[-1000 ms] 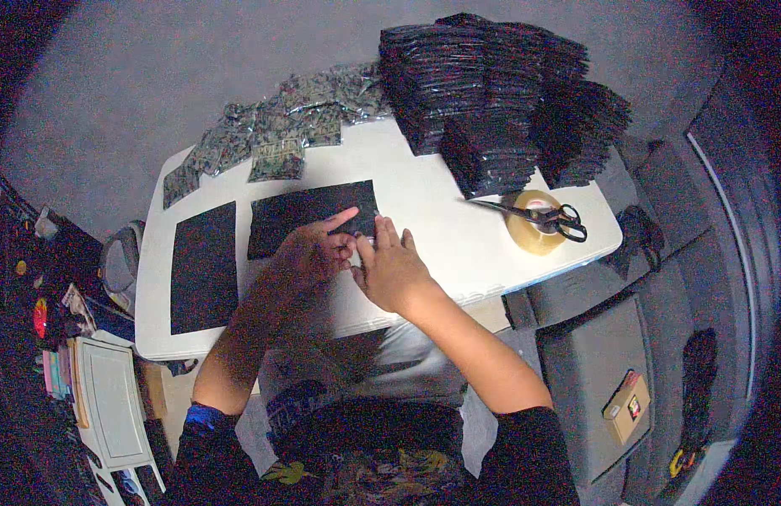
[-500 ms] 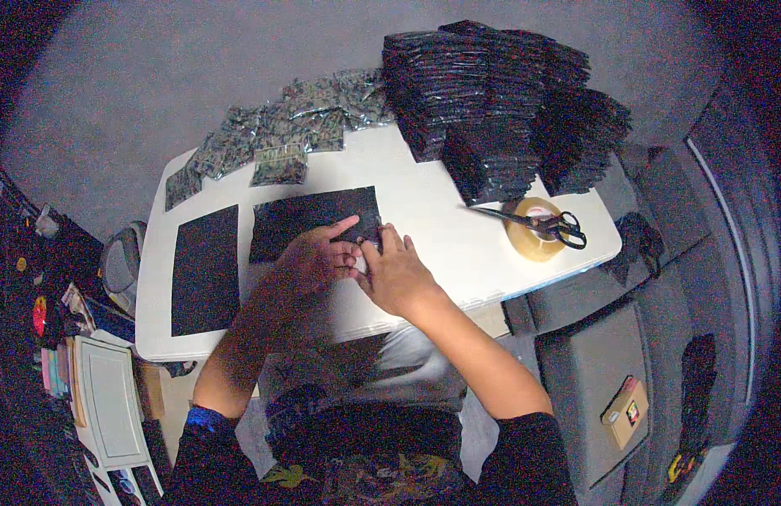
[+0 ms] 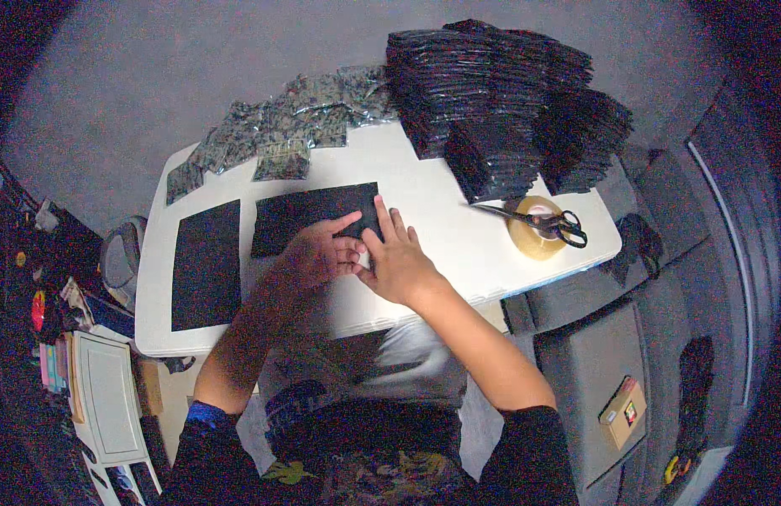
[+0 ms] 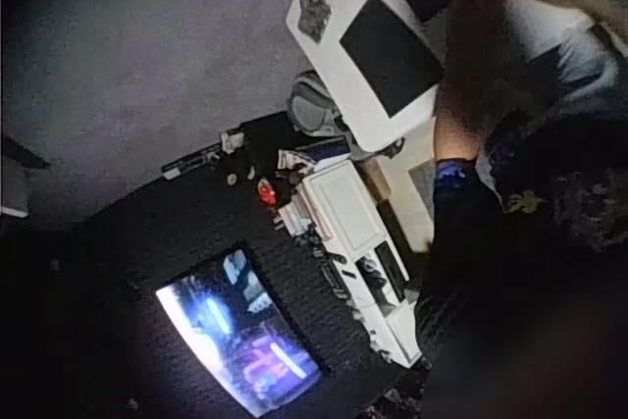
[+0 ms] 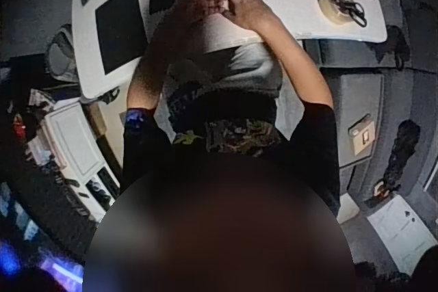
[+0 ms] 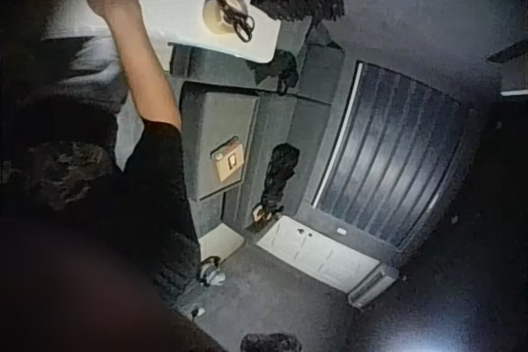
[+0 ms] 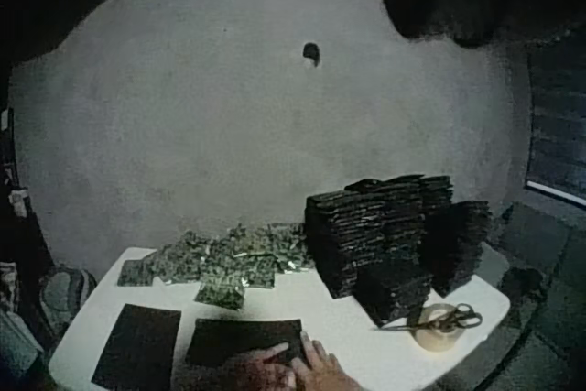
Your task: Folding and sealing black plastic envelopes or packets using adhesive tape.
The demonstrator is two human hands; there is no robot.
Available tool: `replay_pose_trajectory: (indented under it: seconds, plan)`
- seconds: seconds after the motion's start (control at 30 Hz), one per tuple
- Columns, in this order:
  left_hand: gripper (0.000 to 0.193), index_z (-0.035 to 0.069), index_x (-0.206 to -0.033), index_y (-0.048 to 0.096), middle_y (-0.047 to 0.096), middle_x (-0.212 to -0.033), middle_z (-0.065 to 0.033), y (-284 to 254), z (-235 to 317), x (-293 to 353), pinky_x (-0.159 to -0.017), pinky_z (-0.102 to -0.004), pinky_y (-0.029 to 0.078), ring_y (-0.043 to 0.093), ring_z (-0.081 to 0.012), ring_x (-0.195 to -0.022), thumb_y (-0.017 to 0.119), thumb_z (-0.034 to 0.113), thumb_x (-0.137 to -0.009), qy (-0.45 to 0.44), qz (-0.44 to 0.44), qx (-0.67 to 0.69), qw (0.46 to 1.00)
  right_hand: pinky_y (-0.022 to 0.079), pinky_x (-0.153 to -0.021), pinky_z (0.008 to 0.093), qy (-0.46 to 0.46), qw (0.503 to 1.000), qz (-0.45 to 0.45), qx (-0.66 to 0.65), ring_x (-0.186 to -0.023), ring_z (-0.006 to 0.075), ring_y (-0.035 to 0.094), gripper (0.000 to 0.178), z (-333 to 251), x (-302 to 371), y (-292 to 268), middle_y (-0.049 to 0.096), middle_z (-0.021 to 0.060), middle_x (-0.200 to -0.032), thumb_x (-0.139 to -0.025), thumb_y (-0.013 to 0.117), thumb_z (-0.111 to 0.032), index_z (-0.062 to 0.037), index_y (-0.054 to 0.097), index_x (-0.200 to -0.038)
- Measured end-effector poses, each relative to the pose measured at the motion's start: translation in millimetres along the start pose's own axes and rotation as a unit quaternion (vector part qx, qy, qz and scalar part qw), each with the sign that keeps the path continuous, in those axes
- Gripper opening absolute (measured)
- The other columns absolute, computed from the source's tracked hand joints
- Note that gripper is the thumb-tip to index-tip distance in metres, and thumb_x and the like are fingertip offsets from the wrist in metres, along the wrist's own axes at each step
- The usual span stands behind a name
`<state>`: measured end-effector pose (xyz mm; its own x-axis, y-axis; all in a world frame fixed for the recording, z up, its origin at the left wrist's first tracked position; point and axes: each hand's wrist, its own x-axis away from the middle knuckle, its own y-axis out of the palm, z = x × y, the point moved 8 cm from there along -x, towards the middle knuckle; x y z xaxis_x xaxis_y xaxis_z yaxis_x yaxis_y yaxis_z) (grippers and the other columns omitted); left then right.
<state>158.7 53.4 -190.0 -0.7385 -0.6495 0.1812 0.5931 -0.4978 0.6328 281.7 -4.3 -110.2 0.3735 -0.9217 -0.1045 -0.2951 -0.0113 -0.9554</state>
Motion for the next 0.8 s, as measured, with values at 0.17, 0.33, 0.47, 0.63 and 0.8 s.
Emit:
replay_pose_trajectory:
  seconds: [0.17, 0.33, 0.47, 0.63, 0.8]
  plan:
    - [0.071, 0.012, -0.166, 0.017, 0.067, -0.11, -0.0197, 15, 4, 4, -0.093, -0.0465, 0.057, 0.066, -0.0294, -0.096, 0.051, 0.038, -0.109, -0.013, -0.032, 0.088, 0.995, 0.031, -0.119, 0.0681, 0.015, 0.998, -0.052, 0.01, -0.152, 0.0558, 0.025, 0.057, 4, -2, 3, 0.011, 0.0327, -0.169, -0.094, 0.071, -0.041, -0.0066, 0.047, -0.131]
    - [0.068, 0.013, -0.166, 0.018, 0.066, -0.11, -0.0186, 12, 5, 5, -0.092, -0.0453, 0.057, 0.065, -0.028, -0.094, 0.048, 0.038, -0.11, -0.031, 0.015, 0.059, 0.998, 0.026, -0.122, 0.0661, 0.013, 0.999, -0.035, 0.006, -0.152, 0.055, 0.024, 0.057, 7, -1, 11, 0.015, 0.0347, -0.167, -0.096, 0.066, -0.046, -0.0064, 0.046, -0.132]
    - [0.067, 0.014, -0.166, 0.019, 0.066, -0.108, -0.0174, 12, 6, 5, -0.09, -0.0444, 0.058, 0.065, -0.0272, -0.094, 0.047, 0.037, -0.11, -0.035, 0.032, 0.046, 0.998, 0.027, -0.122, 0.0662, 0.009, 0.999, -0.032, 0.014, -0.153, 0.0547, 0.024, 0.057, 6, -1, 10, 0.016, 0.0357, -0.167, -0.097, 0.065, -0.046, -0.0064, 0.045, -0.133]
    - [0.065, 0.014, -0.165, 0.02, 0.067, -0.105, -0.0152, 17, 7, 7, -0.088, -0.0424, 0.058, 0.066, -0.0268, -0.09, 0.047, 0.036, -0.11, -0.028, 0.035, 0.043, 0.998, 0.028, -0.121, 0.0662, -0.001, 0.999, -0.036, 0.032, -0.153, 0.0528, 0.026, 0.055, 3, 0, 6, 0.022, 0.0348, -0.166, -0.097, 0.064, -0.047, -0.0064, 0.046, -0.131]
    - [0.066, 0.013, -0.165, 0.021, 0.067, -0.105, -0.0155, 14, 6, 5, -0.088, -0.0422, 0.059, 0.067, -0.0268, -0.091, 0.049, 0.036, -0.11, -0.049, 0.057, 0.03, 0.997, 0.031, -0.119, 0.0603, -0.008, 0.995, -0.04, 0.088, -0.152, 0.05, 0.031, 0.06, 2, -2, 4, 0.025, 0.0337, -0.166, -0.096, 0.061, -0.048, -0.0018, 0.047, -0.132]
